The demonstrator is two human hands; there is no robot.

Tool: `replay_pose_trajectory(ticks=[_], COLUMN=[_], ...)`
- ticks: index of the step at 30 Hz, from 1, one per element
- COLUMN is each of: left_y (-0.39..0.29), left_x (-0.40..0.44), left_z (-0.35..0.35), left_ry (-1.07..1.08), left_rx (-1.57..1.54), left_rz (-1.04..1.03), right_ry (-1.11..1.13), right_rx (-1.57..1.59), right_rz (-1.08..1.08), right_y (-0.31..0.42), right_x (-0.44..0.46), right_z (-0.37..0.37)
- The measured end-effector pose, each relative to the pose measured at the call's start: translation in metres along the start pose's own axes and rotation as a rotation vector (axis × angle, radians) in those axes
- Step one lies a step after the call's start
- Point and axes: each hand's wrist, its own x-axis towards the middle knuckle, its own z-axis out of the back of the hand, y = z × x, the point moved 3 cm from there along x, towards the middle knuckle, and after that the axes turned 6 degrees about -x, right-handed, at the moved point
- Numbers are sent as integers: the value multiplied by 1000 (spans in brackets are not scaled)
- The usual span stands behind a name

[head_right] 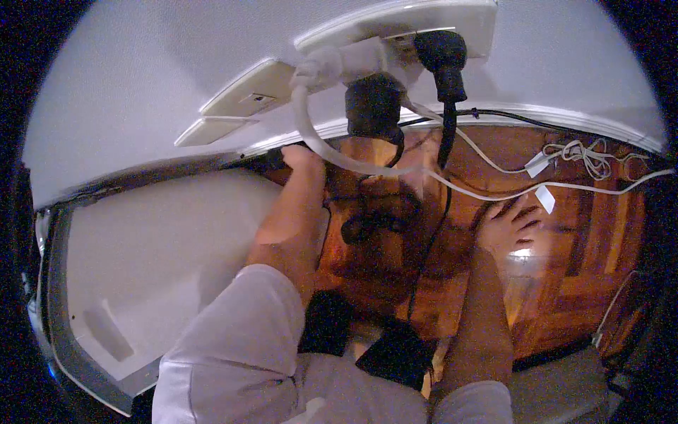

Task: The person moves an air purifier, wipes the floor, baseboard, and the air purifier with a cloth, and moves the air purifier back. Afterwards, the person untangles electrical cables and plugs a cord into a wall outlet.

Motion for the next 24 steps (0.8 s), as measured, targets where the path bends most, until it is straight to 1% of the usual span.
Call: replay_pose_trajectory(ticks=[1, 2, 3, 5, 7, 9, 10, 11, 13, 14, 17, 19, 21, 22, 23, 24], left_y=[26, -51, -92, -107, -60, -70, -86, -87, -90, -94, -122, -111, -203, -208, -217, -214], left_x=[14, -25, -52, -63, -17, -24, -43, -48, -51, -59, -105, -123, -216, -230, -238, -239], left_z=[-9, 35, 74, 114, 104, 100, 105, 98, 95, 89, 39, -4, 29, 37, 42, 45], left_ry=[-124, -183, -226, -312, -310, -337, -282, -278, -325, -335, -246, -9, 305, 301, 371, 406], left_rx=[-544, -739, -864, -976, -874, -1203, -1192, -1181, -806, -807, -1114, -1031, -707, -708, -610, -556], left_rz=[-48, 341, 539, 639, 503, 583, 544, 551, 629, 628, 494, 406, 297, 295, 123, 39], right_ry=[-27, -44, -37, -105, -101, -88, -90, -93, -78, -58, -32, -21, -28, -28, -29, -27], right_rx=[17, 32, 28, 18, -10, -47, -48, -43, -12, -15, 12, 42, 92, 96, 100, 102], right_rz=[7, 13, 10, 5, 2, -10, -5, 6, 25, 22, 12, 13, 8, 10, 2, -5], right_y=[0, -1, -1, -1, -1, -1, -1, 1, 3, 4, 3, 2, 2, 2, 3, 2], right_x=[1, -4, -5, -4, -2, -3, -4, -4, -5, -5, -3, -4, -4, -4, -2, -2], right_z=[1, 2, 0, -2, -3, -3, -1, 3, 11, 11, 9, 6, 3, 1, 0, -1])
